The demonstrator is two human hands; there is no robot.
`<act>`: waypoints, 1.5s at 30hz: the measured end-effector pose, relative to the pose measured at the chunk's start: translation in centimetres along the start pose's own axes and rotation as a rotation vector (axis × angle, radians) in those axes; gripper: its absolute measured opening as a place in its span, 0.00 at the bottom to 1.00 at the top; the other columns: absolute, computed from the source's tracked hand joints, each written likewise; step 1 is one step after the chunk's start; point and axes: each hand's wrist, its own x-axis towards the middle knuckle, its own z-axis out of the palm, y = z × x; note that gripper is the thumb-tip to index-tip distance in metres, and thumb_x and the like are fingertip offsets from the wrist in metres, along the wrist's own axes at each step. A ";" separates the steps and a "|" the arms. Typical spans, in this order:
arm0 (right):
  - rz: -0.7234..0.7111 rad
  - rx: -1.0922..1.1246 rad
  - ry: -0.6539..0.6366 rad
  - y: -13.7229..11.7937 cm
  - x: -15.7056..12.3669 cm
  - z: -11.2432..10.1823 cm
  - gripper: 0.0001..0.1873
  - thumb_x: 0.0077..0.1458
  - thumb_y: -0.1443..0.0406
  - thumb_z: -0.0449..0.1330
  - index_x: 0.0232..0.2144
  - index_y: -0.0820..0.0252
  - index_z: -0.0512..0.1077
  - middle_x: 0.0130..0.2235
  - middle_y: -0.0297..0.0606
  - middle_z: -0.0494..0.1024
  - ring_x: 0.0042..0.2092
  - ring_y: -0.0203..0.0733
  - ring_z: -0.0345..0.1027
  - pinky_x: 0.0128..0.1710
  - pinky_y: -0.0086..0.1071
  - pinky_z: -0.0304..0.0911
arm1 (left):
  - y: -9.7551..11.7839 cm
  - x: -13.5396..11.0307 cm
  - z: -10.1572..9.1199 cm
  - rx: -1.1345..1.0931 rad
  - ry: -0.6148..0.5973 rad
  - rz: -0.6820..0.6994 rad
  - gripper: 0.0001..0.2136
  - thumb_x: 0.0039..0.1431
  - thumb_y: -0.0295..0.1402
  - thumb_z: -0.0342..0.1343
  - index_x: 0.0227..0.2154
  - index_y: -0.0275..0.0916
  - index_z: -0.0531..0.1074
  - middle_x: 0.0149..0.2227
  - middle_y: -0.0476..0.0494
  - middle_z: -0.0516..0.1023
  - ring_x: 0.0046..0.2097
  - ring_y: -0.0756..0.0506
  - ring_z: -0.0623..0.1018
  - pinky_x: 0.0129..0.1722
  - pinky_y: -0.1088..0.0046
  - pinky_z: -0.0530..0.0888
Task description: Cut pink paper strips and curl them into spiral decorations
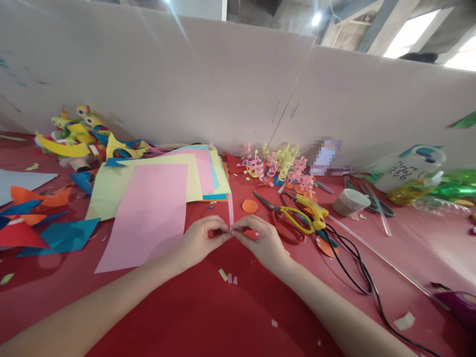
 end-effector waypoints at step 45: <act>-0.330 -0.261 0.068 -0.7 -0.4 -0.1 0.05 0.55 0.68 0.57 0.34 0.56 0.72 0.33 0.38 0.71 0.36 0.37 0.67 0.36 0.30 0.65 | 0.4 -0.1 0.2 -0.623 0.033 -0.403 0.09 0.48 0.39 0.59 0.23 0.39 0.74 0.23 0.50 0.70 0.27 0.51 0.66 0.26 0.73 0.61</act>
